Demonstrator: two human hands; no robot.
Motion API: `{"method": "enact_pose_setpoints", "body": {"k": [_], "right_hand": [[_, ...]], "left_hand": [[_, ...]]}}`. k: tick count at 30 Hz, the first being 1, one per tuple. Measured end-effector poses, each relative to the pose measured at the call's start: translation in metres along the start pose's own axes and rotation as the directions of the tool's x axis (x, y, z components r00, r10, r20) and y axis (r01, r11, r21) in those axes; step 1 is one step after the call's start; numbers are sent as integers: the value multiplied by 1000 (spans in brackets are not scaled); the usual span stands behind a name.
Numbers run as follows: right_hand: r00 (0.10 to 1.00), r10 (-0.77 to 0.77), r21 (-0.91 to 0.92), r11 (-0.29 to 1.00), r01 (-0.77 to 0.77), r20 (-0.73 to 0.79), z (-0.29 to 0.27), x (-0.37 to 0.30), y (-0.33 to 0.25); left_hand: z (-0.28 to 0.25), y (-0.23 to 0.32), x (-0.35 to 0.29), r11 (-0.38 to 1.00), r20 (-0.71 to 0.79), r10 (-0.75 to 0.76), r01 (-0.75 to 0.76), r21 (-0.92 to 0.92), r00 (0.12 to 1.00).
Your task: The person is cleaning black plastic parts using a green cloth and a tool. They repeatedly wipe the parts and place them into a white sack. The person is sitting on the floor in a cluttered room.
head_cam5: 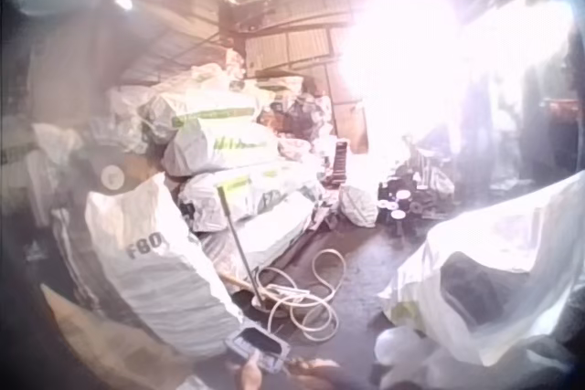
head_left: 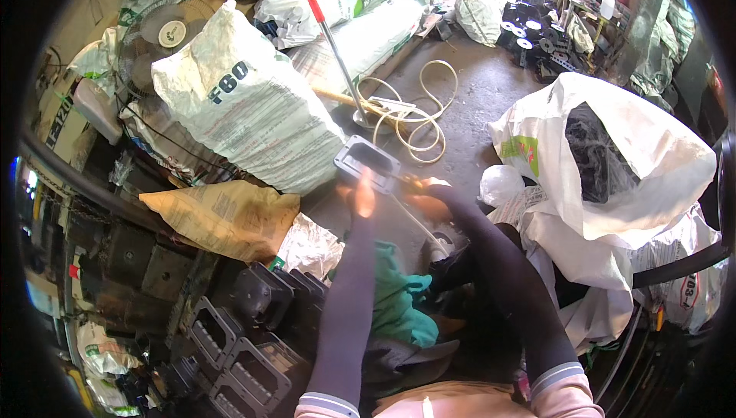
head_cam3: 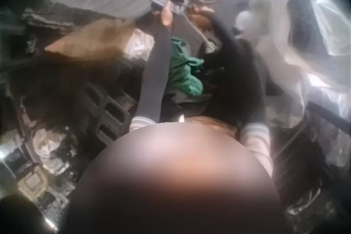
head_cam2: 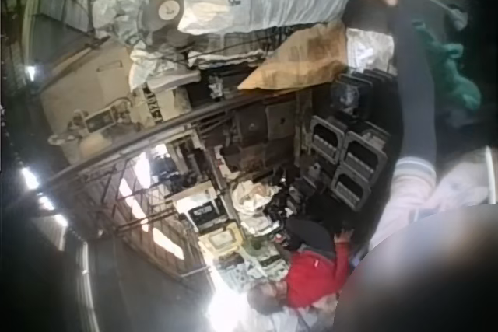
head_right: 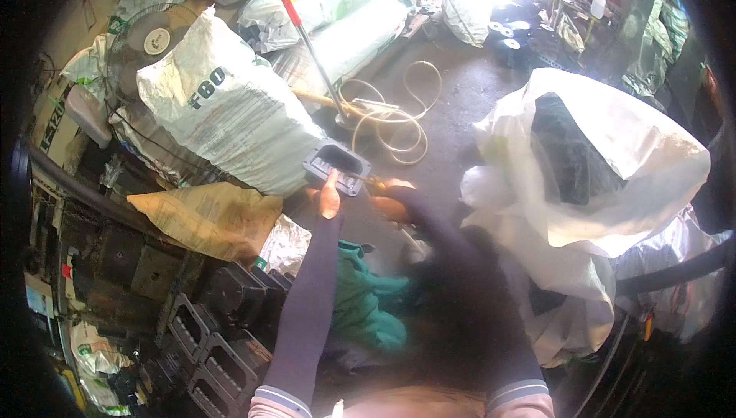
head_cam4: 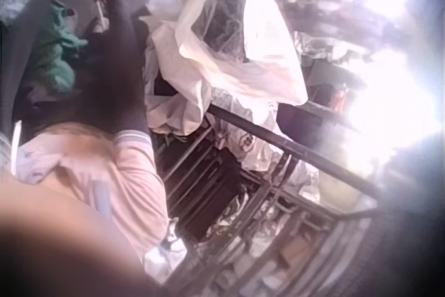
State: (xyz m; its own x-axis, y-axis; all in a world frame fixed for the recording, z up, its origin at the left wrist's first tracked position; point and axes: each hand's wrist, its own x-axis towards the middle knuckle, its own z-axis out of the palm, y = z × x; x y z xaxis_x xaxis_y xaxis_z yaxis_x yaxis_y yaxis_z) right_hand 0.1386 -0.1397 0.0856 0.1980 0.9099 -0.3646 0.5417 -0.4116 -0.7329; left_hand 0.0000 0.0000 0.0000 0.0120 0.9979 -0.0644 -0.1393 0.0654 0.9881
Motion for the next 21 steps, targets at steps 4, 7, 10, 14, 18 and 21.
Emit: {"method": "enact_pose_setpoints", "body": {"k": [4, 7, 10, 14, 18, 21], "right_hand": [[981, 185, -98, 979, -178, 64, 2, -16, -4], [987, 133, -144, 979, -145, -91, 9, -15, 2], [951, 99, -236, 956, -172, -293, 26, -16, 8], [950, 30, -233, 966, -107, -312, 31, -10, 1], [967, 5, -217, 974, -62, -254, 34, -22, -4], [984, 33, -229, 971, -73, -175, 35, -48, -10]], "left_hand": [[-9, -6, -8, 997, -1, 51, -50, 64, 999], [-4, 5, -15, 992, -30, -2, 6, 127, 1000], [0, 17, -25, 992, -52, -82, 87, 94, 995], [0, 12, -21, 994, -20, -91, 92, 52, 996], [-9, -8, 0, 986, -19, -133, 134, 96, 991], [-14, -7, 15, 999, 21, -35, 34, 31, 999]]}}
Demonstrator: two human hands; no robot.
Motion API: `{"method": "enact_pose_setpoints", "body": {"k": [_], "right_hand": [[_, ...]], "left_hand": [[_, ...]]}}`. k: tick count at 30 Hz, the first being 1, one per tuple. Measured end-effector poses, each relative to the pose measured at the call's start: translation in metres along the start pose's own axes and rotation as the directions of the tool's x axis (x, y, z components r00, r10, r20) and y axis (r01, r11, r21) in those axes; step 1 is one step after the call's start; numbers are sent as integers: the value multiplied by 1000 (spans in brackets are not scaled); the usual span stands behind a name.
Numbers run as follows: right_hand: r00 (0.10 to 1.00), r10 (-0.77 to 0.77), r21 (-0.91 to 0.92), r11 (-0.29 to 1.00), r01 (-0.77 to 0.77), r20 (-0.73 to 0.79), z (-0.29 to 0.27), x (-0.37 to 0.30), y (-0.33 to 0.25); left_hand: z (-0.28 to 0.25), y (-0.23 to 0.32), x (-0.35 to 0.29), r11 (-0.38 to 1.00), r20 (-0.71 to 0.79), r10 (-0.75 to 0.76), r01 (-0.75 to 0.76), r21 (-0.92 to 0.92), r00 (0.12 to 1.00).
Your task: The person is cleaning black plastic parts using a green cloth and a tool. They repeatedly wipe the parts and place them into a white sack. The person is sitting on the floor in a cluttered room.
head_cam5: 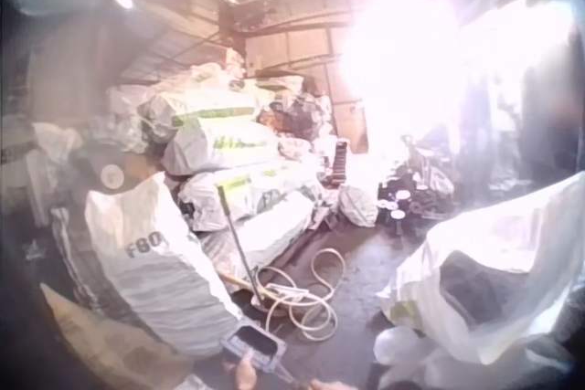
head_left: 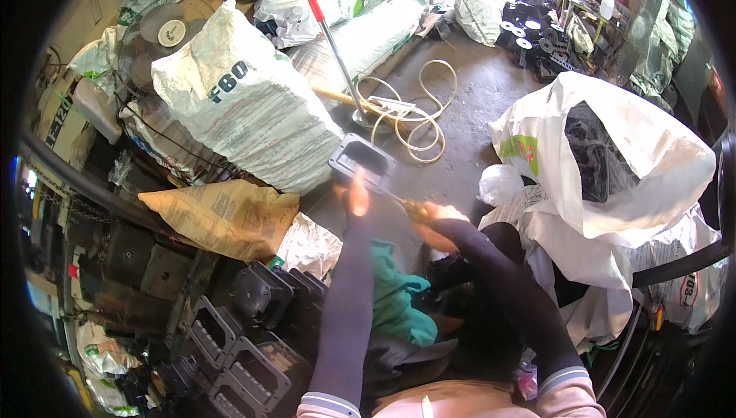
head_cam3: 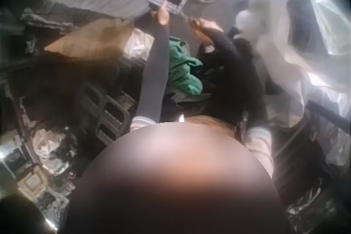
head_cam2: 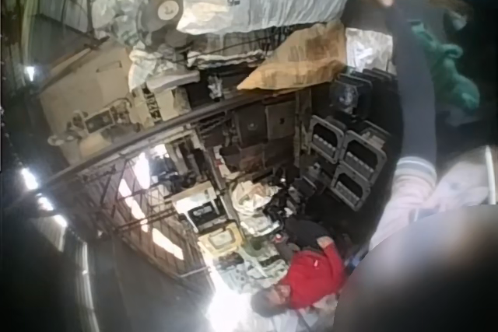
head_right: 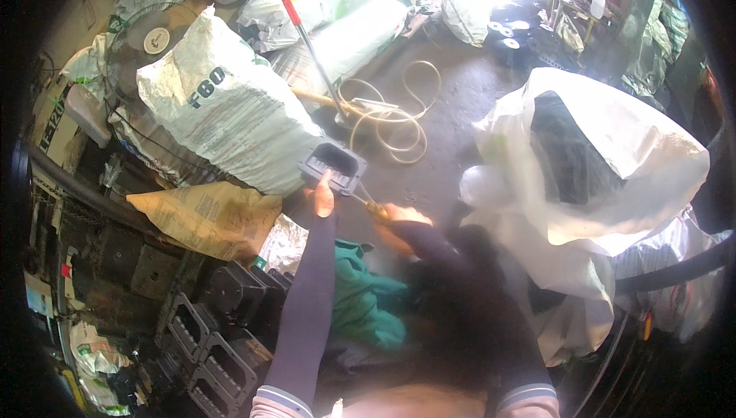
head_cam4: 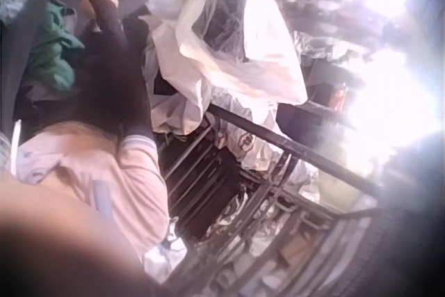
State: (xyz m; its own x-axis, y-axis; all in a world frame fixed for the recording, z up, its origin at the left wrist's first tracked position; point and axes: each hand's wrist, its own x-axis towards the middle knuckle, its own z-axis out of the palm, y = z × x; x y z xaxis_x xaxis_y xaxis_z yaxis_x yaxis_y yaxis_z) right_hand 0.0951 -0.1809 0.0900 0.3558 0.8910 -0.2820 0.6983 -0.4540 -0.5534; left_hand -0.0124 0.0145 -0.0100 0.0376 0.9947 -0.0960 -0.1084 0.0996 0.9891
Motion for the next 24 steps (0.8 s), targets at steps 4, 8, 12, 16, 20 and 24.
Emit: {"method": "enact_pose_setpoints", "body": {"k": [4, 8, 12, 16, 20, 24], "right_hand": [[986, 145, 20, 989, -147, 83, -14, -21, -1], [991, 19, 66, 997, -28, 131, -25, -19, -5], [994, -64, 119, 992, 53, 93, -21, -7, -4], [990, -140, 130, 982, 138, 10, -17, 12, -3], [994, -92, 318, 946, 66, 67, -22, 23, -10], [995, -81, 260, 963, 62, 62, -23, 29, -25]], "left_hand": [[0, -12, -9, 995, 103, 26, -16, -96, 994], [0, -16, 6, 984, 54, -36, 44, -170, 998], [-4, -16, 10, 999, 149, 14, -7, -50, 989], [-4, -13, 5, 993, 49, -89, 84, 83, 995], [0, -18, 7, 997, 138, -46, 36, 72, 989], [3, -28, 13, 998, 201, -15, 27, -58, 979]]}}
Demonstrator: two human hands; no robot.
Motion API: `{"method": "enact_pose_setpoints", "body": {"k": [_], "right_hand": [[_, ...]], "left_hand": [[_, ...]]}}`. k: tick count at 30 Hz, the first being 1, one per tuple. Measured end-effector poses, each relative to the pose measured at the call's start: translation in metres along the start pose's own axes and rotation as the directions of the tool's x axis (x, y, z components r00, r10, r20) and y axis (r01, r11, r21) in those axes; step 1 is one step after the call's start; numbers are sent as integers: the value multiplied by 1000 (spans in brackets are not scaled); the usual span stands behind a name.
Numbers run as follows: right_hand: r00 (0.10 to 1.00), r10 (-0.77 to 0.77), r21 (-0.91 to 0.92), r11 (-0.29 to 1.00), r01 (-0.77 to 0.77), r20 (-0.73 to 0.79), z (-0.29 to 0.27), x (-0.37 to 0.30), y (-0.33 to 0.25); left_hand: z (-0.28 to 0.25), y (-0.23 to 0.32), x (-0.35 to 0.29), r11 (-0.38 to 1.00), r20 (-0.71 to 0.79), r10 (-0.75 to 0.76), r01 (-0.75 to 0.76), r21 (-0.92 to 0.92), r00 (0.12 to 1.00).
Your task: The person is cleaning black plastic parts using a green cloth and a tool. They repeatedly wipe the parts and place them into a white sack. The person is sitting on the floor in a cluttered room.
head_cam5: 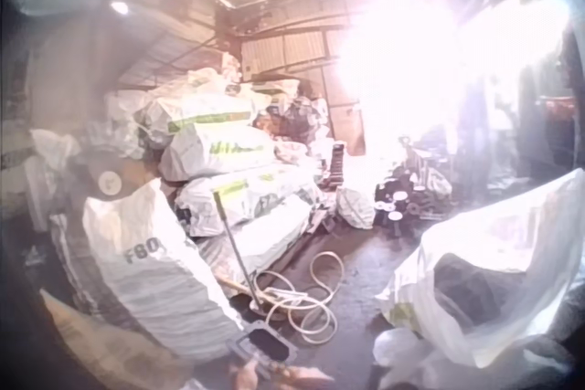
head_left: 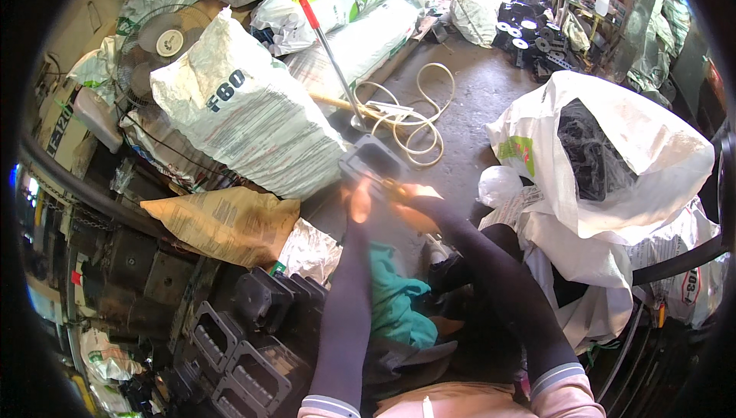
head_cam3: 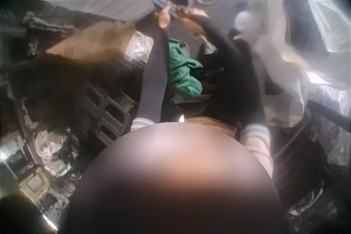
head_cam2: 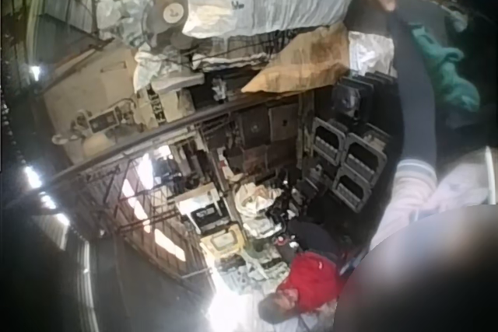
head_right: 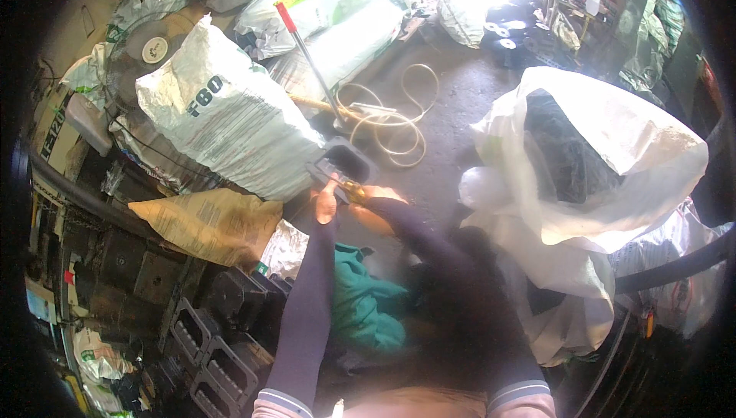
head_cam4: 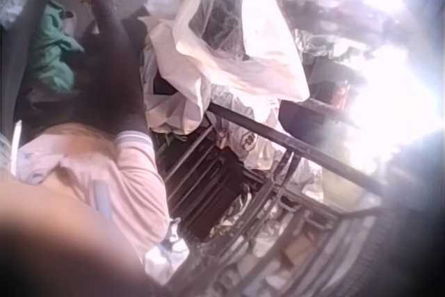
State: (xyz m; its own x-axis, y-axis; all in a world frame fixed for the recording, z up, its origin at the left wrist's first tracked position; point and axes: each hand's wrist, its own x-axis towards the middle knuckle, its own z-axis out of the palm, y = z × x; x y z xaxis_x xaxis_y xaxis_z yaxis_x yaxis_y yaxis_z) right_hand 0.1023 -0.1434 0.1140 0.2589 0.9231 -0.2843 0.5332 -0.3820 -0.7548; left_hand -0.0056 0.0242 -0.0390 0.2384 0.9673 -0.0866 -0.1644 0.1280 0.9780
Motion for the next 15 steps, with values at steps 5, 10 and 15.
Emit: {"method": "enact_pose_setpoints", "body": {"k": [5, 10, 15], "right_hand": [[978, 13, -196, 979, -55, -208, 9, 17, 5], [988, -5, -247, 968, -34, -156, 14, -2, 37], [996, 94, -252, 963, -93, -7, 14, -44, 38]], "left_hand": [[2, 3, -3, 998, 53, -14, 17, -62, 999], [1, 27, -13, 995, -124, -2, 15, 102, 992], [6, 43, -24, 991, -202, 64, -39, 127, 977]]}}
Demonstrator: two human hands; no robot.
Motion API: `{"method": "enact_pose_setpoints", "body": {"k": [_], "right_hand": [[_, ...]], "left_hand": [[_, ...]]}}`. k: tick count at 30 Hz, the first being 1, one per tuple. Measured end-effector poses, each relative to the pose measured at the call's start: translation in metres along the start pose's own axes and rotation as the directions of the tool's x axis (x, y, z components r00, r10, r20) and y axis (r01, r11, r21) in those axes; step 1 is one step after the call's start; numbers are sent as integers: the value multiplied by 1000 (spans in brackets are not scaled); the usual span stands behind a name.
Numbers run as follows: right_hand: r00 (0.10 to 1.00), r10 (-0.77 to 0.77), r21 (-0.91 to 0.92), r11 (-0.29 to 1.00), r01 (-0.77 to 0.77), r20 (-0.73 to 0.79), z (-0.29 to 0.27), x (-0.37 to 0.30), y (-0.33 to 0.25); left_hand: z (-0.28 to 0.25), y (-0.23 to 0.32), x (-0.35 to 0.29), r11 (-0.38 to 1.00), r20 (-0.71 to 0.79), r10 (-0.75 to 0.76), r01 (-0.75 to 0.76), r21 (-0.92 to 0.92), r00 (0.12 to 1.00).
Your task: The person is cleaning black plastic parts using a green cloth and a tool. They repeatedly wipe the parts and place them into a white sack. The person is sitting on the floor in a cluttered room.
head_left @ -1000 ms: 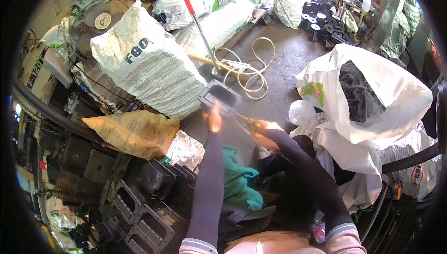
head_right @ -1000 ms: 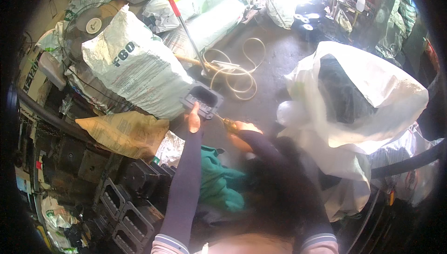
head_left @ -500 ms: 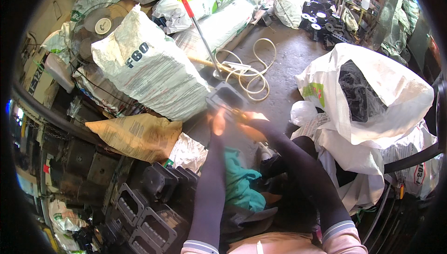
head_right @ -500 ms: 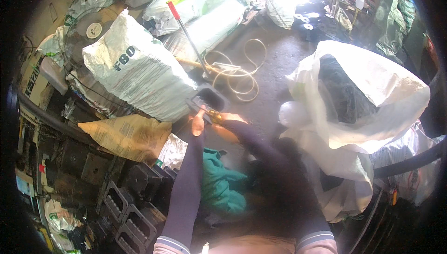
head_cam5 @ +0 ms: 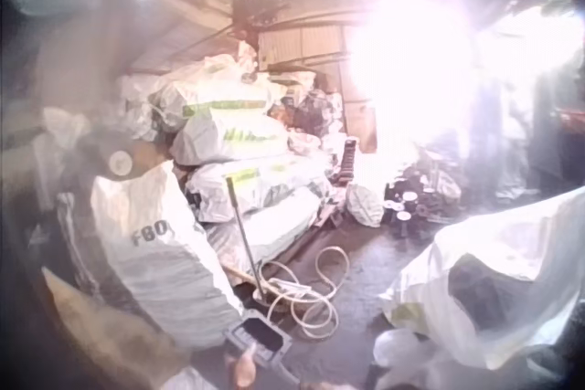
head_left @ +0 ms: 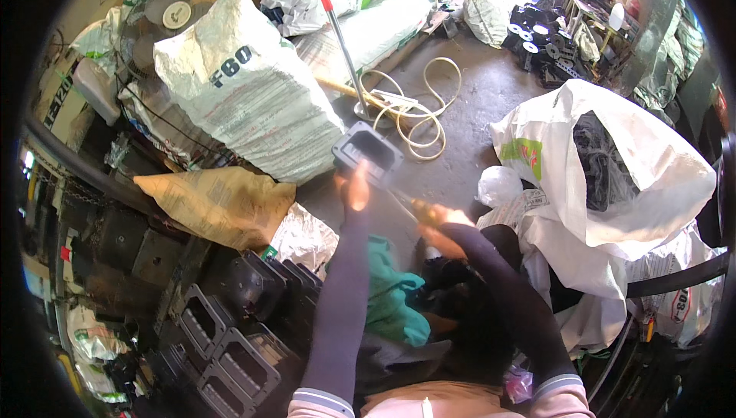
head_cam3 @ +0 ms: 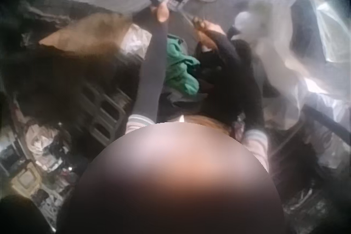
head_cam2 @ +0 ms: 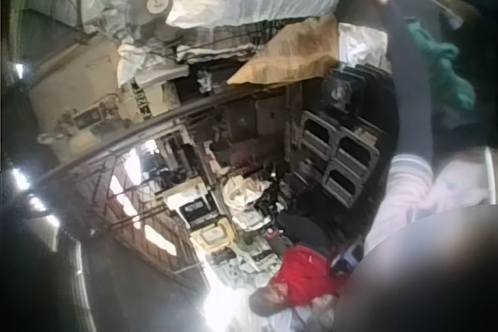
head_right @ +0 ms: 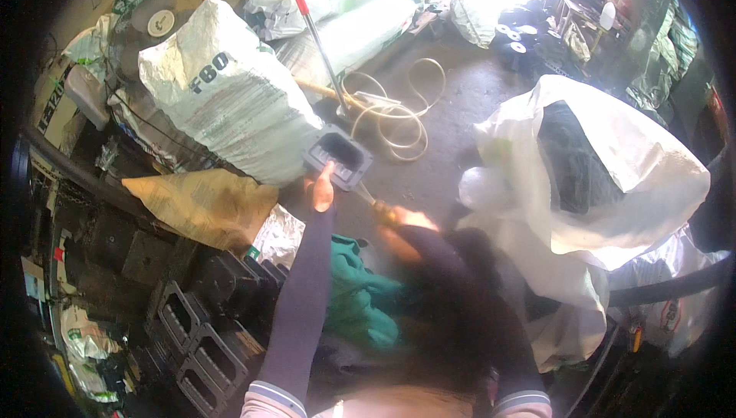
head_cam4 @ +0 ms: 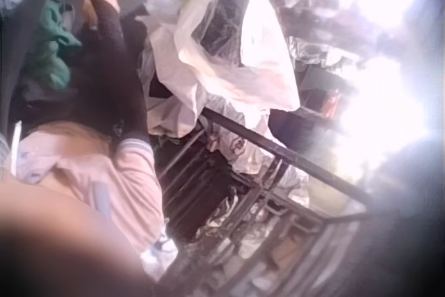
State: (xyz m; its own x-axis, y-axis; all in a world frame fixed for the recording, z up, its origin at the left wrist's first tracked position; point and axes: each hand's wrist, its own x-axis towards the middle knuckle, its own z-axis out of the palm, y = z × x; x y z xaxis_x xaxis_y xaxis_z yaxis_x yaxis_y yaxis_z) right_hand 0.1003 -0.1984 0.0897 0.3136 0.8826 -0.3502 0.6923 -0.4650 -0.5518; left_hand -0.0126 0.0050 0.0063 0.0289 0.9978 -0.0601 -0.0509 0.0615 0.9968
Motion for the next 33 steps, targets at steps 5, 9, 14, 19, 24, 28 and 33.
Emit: {"method": "enact_pose_setpoints", "body": {"k": [5, 9, 14, 19, 24, 28, 33], "right_hand": [[989, 145, -31, 989, -144, 17, -14, -9, -9], [972, 152, 21, 988, -151, -180, -9, -20, -4], [992, 84, 15, 996, -83, -92, 4, -31, -4], [999, 34, 22, 999, -34, -4, 10, -23, -9], [981, 122, 133, 986, -103, -149, 4, -7, -2], [962, 133, 206, 975, -84, -237, -9, -7, 0], [994, 24, 85, 996, -15, -110, -13, -41, -5]], "left_hand": [[0, 9, -8, 998, 42, -28, 30, -48, 999], [0, -1, -1, 996, -11, -78, 77, -33, 997], [-9, -30, 25, 802, 225, -485, 532, -271, 845], [-19, -42, 31, 523, 516, -495, 713, -466, 700], [-21, -32, 20, 407, 532, -500, 727, -552, 684], [-20, -26, 17, 495, 544, -443, 701, -514, 712], [-5, -19, 15, 838, 338, -306, 420, -347, 890]]}}
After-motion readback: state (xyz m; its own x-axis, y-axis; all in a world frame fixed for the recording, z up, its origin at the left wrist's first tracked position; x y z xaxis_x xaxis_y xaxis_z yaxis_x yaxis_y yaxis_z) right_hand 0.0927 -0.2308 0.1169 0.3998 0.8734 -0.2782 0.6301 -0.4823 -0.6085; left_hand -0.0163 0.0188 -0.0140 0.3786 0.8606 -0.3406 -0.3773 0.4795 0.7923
